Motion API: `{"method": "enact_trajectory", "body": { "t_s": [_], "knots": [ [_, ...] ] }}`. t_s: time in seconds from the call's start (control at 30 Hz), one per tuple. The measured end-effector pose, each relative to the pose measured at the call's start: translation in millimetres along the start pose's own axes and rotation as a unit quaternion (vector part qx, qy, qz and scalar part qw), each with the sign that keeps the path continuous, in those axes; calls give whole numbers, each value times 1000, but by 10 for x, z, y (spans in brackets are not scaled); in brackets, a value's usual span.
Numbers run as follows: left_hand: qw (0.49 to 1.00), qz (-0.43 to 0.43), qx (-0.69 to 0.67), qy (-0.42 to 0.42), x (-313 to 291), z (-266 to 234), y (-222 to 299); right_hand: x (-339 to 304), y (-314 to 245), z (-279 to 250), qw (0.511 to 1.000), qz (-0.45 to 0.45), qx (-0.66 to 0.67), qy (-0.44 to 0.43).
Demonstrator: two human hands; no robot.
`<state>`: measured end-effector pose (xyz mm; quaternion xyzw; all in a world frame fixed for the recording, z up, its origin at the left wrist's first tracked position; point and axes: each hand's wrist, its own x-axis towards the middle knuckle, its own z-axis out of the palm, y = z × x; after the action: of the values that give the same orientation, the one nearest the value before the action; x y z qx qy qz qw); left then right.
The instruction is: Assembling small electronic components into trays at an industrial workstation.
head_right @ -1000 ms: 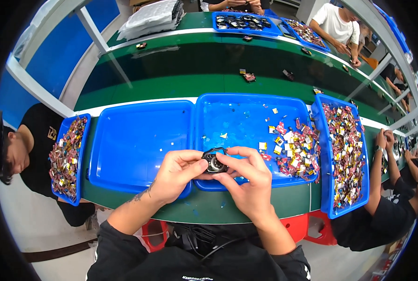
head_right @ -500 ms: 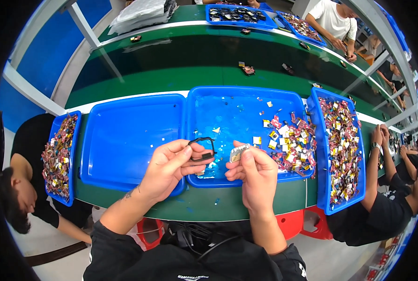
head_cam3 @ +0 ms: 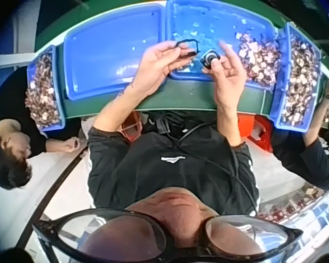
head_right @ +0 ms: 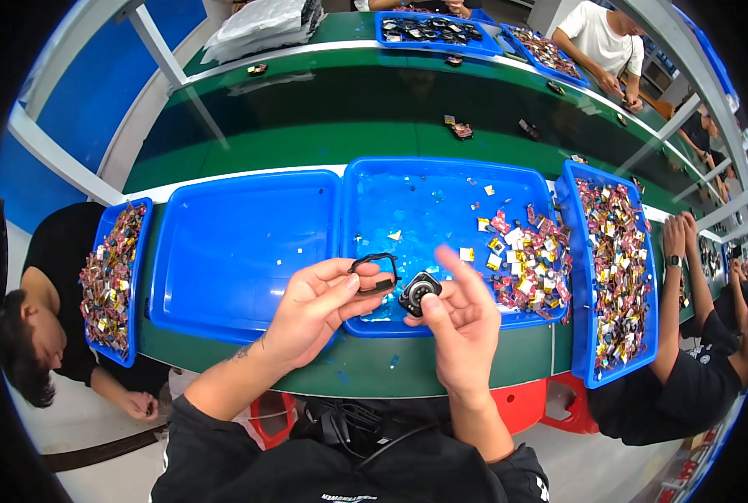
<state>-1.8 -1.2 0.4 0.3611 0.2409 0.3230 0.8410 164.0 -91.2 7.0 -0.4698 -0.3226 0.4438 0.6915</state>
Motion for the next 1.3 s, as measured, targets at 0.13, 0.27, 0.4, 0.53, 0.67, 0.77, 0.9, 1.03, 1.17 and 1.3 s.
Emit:
{"method": "enact_trajectory", "body": {
  "t_s": [0.13, 0.27, 0.4, 0.53, 0.67, 0.77, 0.9, 1.03, 1.17, 1.3],
  "knots": [
    [997, 66, 20, 21, -12, 18, -60, -26, 19, 28, 989, 69, 132, -11],
    [993, 101, 46, -41, -60, 1, -107, -52, 14, 133, 978, 80, 143, -126],
    [883, 271, 383, 26, -72, 31, -111, 4, 52, 164, 990, 62, 106, -72],
    [970, 88, 225, -34, -101, -11, -24, 39, 29, 29, 994, 35, -1, -100],
    [992, -78, -24, -94, -61, -82, 51, 116, -250, 33, 929, -30, -253, -268],
    [985, -74, 125, -90, -47, -5, 68, 117, -368, 129, 899, -89, -334, -270],
    [982, 27, 182, -36, -38, -88, 46, -6, -224, 51, 976, -16, -148, -158],
    [994, 51, 68, 71, -16, -103, 190, -85, -195, -63, 980, 91, -93, -152],
    [994, 64, -16, 82, -16, -202, 299, -151, 13, -73, 982, 109, -82, -129],
    [984, 151, 60, 75, -42, -47, 130, -184, 91, -13, 974, 101, -127, -157]
  ]
}}
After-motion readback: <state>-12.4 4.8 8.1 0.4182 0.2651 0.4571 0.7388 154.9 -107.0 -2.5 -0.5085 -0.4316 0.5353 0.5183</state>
